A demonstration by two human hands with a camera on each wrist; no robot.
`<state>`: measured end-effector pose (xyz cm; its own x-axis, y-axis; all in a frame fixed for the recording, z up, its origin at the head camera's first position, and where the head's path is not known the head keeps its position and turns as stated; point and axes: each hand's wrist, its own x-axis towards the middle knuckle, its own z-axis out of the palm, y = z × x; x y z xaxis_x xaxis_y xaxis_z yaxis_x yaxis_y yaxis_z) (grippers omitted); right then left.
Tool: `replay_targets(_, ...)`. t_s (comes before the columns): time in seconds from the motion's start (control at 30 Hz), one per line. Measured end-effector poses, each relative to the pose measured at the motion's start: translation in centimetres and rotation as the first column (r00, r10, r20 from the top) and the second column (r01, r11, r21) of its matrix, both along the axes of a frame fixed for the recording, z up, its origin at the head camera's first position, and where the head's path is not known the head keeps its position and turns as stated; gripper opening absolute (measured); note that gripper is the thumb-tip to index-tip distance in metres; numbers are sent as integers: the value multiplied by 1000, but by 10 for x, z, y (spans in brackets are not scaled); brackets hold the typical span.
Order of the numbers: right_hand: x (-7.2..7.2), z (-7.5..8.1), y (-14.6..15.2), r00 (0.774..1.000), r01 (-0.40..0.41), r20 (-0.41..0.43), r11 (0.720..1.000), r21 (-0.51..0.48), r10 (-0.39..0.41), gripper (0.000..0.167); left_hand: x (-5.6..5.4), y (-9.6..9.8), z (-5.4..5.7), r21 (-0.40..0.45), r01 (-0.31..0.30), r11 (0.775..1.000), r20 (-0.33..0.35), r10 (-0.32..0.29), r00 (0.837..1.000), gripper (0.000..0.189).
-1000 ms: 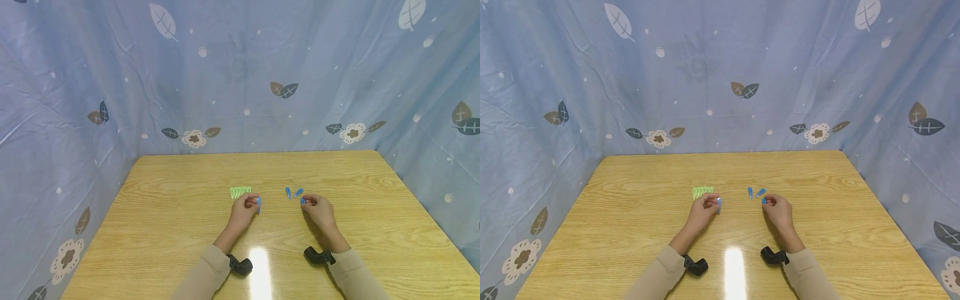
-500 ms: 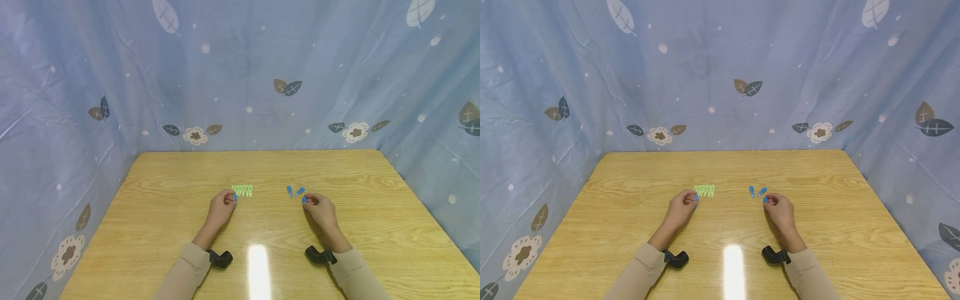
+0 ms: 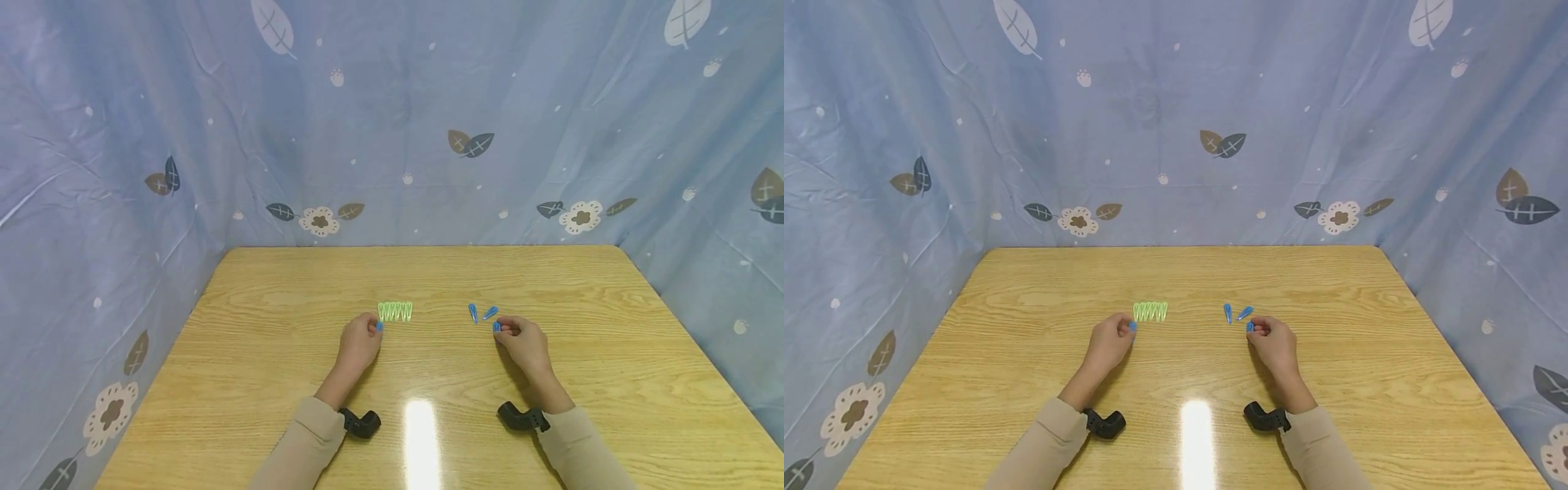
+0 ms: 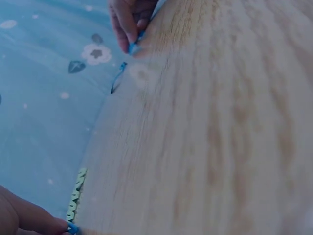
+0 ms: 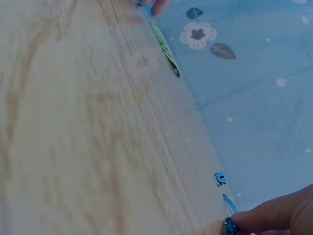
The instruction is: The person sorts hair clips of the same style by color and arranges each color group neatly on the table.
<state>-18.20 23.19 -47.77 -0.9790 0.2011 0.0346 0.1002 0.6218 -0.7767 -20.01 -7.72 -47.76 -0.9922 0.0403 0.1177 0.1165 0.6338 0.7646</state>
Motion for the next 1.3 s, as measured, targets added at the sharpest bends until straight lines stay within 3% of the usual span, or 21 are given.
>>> replay_targets(0.23, 0, 0, -1, 1000, 5, 1, 1000, 1, -5, 29, 2, -1, 2, -44, 10, 999, -12, -10, 1000, 19)
replay_targets(0.43, 0, 0, 0, 1000, -1, 5, 1000, -3, 1, 29, -2, -7, 2, -7, 39, 999, 61, -38, 997, 25)
replay_targets(0.73, -1, -1, 0, 1000, -9, -13, 1000, -6, 9, 27, -9, -20, -3, -7, 142, 990, 59, -141, 988, 27)
replay_targets(1.13, -1, -3, 1, 1000, -8, -13, 1000, -16, 8, 28, -14, -28, -11, 82, 201, 976, 54, -206, 977, 16)
replay_targets(1.3, -1, -3, 0, 1000, -10, -9, 997, -70, 9, 28, -14, -32, -13, 116, 226, 967, 65, -235, 970, 16)
